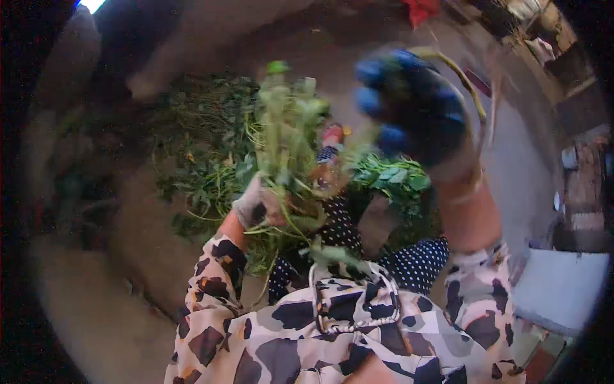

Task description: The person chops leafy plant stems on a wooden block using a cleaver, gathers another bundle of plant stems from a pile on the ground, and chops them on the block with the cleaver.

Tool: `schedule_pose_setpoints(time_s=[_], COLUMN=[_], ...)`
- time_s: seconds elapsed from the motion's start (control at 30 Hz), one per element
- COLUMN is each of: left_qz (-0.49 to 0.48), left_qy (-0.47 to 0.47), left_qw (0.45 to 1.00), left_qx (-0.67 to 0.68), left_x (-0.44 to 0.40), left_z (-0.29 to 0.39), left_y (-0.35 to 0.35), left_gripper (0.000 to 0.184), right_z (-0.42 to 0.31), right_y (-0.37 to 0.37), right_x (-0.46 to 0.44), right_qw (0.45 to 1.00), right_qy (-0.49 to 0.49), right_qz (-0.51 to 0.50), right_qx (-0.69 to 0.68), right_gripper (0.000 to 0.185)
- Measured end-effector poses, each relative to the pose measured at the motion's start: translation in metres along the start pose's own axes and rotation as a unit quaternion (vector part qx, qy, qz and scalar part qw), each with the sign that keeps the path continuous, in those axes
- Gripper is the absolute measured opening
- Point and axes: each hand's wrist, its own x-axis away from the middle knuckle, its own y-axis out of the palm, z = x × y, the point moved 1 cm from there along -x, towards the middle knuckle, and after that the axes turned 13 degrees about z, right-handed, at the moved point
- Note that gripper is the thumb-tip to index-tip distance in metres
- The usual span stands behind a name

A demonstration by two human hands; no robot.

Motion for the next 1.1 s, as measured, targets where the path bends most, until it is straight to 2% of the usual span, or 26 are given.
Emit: schedule_pose_setpoints(time_s=[0.03, 0.07, 0.1, 0.17, 0.23, 0.27, 0.3, 0.33, 0.37, 0.4, 0.43, 0.5, 0.57, 0.63, 0.7, 0.73, 0.8, 0.87, 0.9, 0.93, 0.97, 1.0, 1.03, 1.07, 1.1], left_qz=[-0.054, -0.044, 0.034, 0.184, 0.312, 0.195, 0.201, 0.093, -0.016, 0.033, 0.082, 0.072, 0.068, 0.080, 0.094, 0.101, 0.121, 0.148, 0.078, -0.003, -0.081, -0.072, -0.039, -0.009, 0.014], left_qy=[-0.116, -0.105, -0.031, 0.114, 0.256, 0.209, 0.211, 0.278, 0.338, 0.329, 0.316, 0.315, 0.296, 0.251, 0.184, 0.154, 0.102, 0.051, 0.047, 0.152, 0.255, 0.265, 0.234, 0.210, 0.196], left_qw=[0.973, 0.975, 0.980, 0.960, 0.902, 0.952, 0.951, 0.944, 0.921, 0.921, 0.921, 0.926, 0.937, 0.954, 0.972, 0.978, 0.983, 0.980, 0.955, 0.981, 0.962, 0.961, 0.971, 0.977, 0.979], left_qx=[0.195, 0.192, 0.193, 0.177, 0.154, 0.104, 0.104, 0.152, 0.194, 0.205, 0.214, 0.197, 0.173, 0.142, 0.108, 0.096, 0.088, 0.122, 0.282, 0.120, -0.044, -0.033, 0.009, 0.044, 0.061], left_x=[-0.012, -0.018, -0.004, 0.031, 0.061, 0.043, 0.046, 0.048, 0.056, 0.067, 0.085, 0.085, 0.080, 0.073, 0.066, 0.066, 0.069, 0.076, 0.069, 0.062, 0.059, 0.083, 0.088, 0.093, 0.099], left_z=[-0.007, -0.031, -0.037, -0.053, -0.077, -0.108, -0.104, -0.089, -0.063, -0.039, -0.013, 0.003, 0.002, -0.012, -0.030, -0.039, -0.042, -0.038, -0.050, -0.056, -0.053, -0.043, -0.042, -0.042, -0.044], left_y=[-0.048, -0.064, -0.071, -0.081, -0.091, -0.176, -0.171, -0.150, -0.112, -0.074, -0.035, -0.015, -0.012, -0.021, -0.027, -0.030, -0.030, -0.026, -0.015, -0.021, -0.024, -0.040, -0.042, -0.046, -0.049], left_gripper=[0.047, 0.047, 0.052, 0.060, 0.070, 0.074, 0.074, 0.075, 0.076, 0.075, 0.074, 0.070, 0.066, 0.062, 0.059, 0.057, 0.053, 0.050, 0.046, 0.053, 0.061, 0.061, 0.060, 0.059, 0.059], right_z=[-0.005, 0.015, 0.026, 0.063, 0.114, 0.140, 0.163, 0.185, 0.185, 0.177, 0.171, 0.163, 0.157, 0.187, 0.208, 0.231, 0.271, 0.226, 0.227, 0.224, 0.226, 0.221, 0.215, 0.213, 0.212], right_y=[-0.008, -0.038, -0.069, -0.116, -0.156, -0.166, -0.175, -0.191, -0.163, -0.143, -0.119, -0.088, -0.048, -0.029, -0.019, -0.031, -0.064, -0.060, -0.081, -0.101, -0.139, -0.128, -0.151, -0.176, -0.181], right_x=[0.002, 0.015, 0.014, 0.012, 0.013, 0.009, 0.003, -0.005, -0.012, -0.017, -0.022, -0.030, -0.032, -0.037, -0.030, -0.026, -0.021, 0.008, 0.029, 0.034, 0.030, 0.025, 0.022, 0.016, 0.011], right_qw=[0.996, 0.985, 0.981, 0.981, 0.968, 0.944, 0.898, 0.827, 0.665, 0.564, 0.567, 0.625, 0.774, 0.875, 0.884, 0.882, 0.934, 0.924, 0.917, 0.931, 0.920, 0.917, 0.892, 0.877, 0.897], right_qy=[0.002, 0.002, 0.003, 0.022, 0.103, 0.170, 0.232, 0.136, 0.022, 0.158, 0.158, 0.034, -0.122, -0.074, 0.003, 0.003, -0.007, -0.030, -0.066, -0.071, -0.025, 0.024, 0.036, 0.093, 0.110], right_qz=[0.037, 0.074, 0.121, 0.087, 0.225, 0.270, 0.310, 0.213, 0.095, 0.036, 0.034, 0.090, 0.018, 0.010, 0.026, 0.040, 0.126, 0.148, 0.152, 0.205, 0.291, 0.376, 0.425, 0.451, 0.424], right_qx=[-0.075, -0.153, -0.153, -0.170, -0.046, 0.081, 0.208, 0.503, 0.740, 0.810, 0.808, 0.774, 0.621, 0.478, 0.467, 0.469, 0.336, 0.353, 0.364, 0.294, 0.262, 0.132, 0.147, 0.135, -0.058], right_gripper=[0.029, 0.028, 0.028, 0.024, 0.026, 0.026, 0.026, 0.030, 0.034, 0.038, 0.038, 0.049, 0.056, 0.066, 0.066, 0.066, 0.062, 0.058, 0.053, 0.042, 0.031, 0.025, 0.018, 0.017, 0.017])
